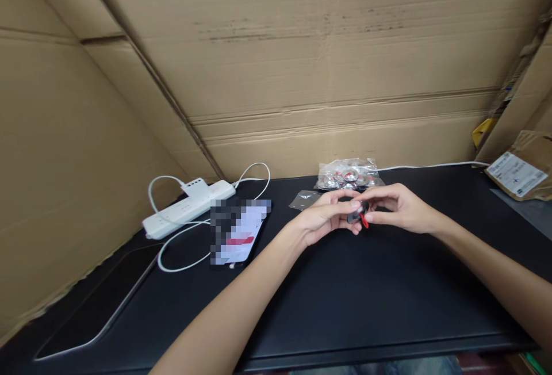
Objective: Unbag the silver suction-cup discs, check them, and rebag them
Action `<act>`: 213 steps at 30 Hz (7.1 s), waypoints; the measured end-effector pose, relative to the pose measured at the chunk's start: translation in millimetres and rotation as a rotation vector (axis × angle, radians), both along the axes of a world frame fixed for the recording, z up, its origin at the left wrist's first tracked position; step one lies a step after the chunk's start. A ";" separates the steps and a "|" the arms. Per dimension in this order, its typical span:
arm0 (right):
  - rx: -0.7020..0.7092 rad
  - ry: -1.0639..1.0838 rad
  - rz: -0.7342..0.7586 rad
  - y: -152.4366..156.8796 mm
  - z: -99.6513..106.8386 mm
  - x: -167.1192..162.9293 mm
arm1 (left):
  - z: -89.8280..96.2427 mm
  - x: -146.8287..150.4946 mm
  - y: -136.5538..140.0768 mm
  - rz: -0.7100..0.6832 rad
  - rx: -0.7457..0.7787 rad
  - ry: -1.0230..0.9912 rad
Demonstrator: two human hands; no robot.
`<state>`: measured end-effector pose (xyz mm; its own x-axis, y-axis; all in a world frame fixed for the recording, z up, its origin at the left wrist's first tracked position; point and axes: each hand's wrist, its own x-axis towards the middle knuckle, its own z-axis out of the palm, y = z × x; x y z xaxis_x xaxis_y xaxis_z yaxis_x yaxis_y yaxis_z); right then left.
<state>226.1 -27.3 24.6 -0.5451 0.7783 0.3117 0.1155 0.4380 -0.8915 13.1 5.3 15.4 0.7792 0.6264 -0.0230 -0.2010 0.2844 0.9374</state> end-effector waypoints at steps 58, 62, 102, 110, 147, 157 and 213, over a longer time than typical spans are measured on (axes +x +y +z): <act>-0.502 0.268 -0.365 3.1 -14.6 -16.5 | 3.2 -44.9 27.4 0.212 1.294 1.007; -0.473 0.219 -0.355 1.7 -13.9 -18.7 | 5.9 -28.5 14.1 0.196 1.280 0.824; 0.340 -0.306 -0.324 0.5 -4.5 -6.4 | 7.9 -4.9 -7.5 0.333 0.994 0.479; 0.297 -0.313 -0.299 2.2 -3.5 -3.0 | 4.2 -1.8 -10.5 0.323 0.931 0.543; -0.196 -0.007 -0.311 7.8 -5.7 0.9 | -16.1 9.3 -5.6 0.425 0.597 0.255; -0.131 0.049 -0.304 4.1 0.4 -3.7 | -13.9 15.5 -10.0 0.502 0.547 0.189; -0.057 0.366 -0.485 14.5 -26.3 -6.7 | -7.1 5.3 0.4 0.513 0.469 0.058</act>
<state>219.4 -12.8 -1.7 0.0103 0.9319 0.3626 -0.0282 0.3627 -0.9315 18.4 5.7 8.2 0.3881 0.8690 0.3070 -0.1472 -0.2704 0.9514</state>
